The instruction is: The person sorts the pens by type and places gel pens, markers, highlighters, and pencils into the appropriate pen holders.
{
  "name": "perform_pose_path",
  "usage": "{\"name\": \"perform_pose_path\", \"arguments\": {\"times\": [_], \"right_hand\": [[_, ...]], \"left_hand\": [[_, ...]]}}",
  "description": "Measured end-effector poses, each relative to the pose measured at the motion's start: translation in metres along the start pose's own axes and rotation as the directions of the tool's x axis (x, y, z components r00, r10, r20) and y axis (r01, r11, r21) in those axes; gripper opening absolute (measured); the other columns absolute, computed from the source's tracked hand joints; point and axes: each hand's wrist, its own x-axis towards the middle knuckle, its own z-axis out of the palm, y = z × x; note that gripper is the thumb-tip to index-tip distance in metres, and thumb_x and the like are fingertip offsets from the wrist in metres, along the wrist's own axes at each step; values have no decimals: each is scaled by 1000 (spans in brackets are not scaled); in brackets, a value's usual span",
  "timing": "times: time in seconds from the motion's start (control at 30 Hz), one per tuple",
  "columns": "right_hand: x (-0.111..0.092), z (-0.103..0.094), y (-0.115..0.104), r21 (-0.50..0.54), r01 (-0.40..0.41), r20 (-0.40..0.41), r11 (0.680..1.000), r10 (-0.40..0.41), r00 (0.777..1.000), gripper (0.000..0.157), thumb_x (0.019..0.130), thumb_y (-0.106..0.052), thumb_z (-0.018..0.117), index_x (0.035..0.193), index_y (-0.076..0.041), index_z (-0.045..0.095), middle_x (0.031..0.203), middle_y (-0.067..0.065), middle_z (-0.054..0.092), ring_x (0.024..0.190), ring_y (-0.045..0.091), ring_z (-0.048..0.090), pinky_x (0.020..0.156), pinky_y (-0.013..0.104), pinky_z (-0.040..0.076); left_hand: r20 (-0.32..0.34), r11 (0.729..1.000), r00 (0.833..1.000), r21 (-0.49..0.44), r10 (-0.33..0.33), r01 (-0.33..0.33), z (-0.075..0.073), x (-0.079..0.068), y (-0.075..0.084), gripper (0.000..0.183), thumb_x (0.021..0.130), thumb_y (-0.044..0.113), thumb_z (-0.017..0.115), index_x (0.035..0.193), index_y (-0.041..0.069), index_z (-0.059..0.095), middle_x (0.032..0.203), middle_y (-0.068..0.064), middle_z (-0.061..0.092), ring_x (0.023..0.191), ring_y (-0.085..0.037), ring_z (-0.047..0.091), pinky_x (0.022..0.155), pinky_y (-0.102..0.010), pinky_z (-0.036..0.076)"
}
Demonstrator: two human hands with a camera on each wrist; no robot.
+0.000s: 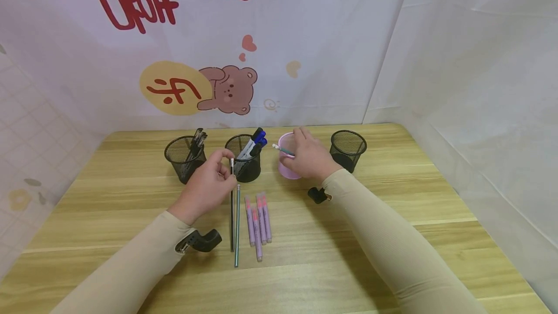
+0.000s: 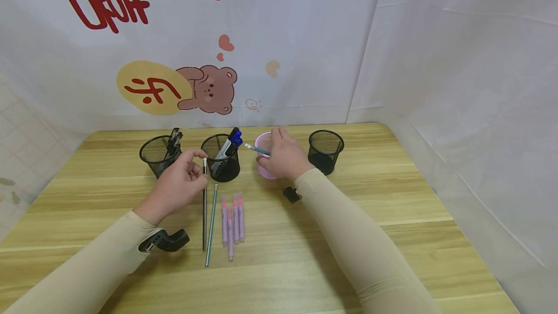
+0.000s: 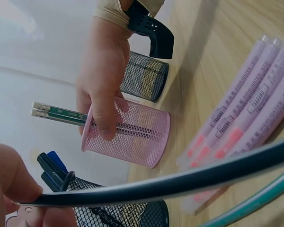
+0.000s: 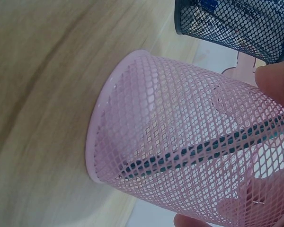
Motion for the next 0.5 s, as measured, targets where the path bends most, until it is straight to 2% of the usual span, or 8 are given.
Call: {"name": "perform_pose_path", "arguments": {"times": [0.13, 0.27, 0.5], "right_hand": [[0, -1, 0, 2, -1, 1, 1000, 1, 1000, 89, 94, -52, 67, 160, -3, 32, 165, 15, 37, 127, 46, 58, 107, 57, 54], [0, -1, -1, 3, -1, 0, 1000, 1, 1000, 90, 94, -52, 67, 160, -2, 32, 165, 15, 37, 128, 47, 58, 107, 57, 54], [0, -1, -1, -1, 2, 1, 1000, -2, 1000, 88, 94, -52, 67, 159, -3, 33, 163, 15, 39, 125, 46, 59, 106, 56, 55]], "left_hand": [[-28, 999, 999, -36, 18, -19, 0, 0, 2, 46, 95, 14, 60, 139, 16, 47, 96, -7, 64, 73, -21, 57, 62, -32, 48], [-86, 994, 995, -95, 42, -50, 1, 1, 2, 46, 96, 11, 60, 139, 17, 46, 97, -7, 64, 77, -20, 58, 65, -28, 48], [-239, 955, 968, -261, 78, -141, 2, 4, 8, 46, 98, 2, 59, 140, 9, 42, 94, -10, 61, 72, -15, 57, 62, -22, 47]]}}
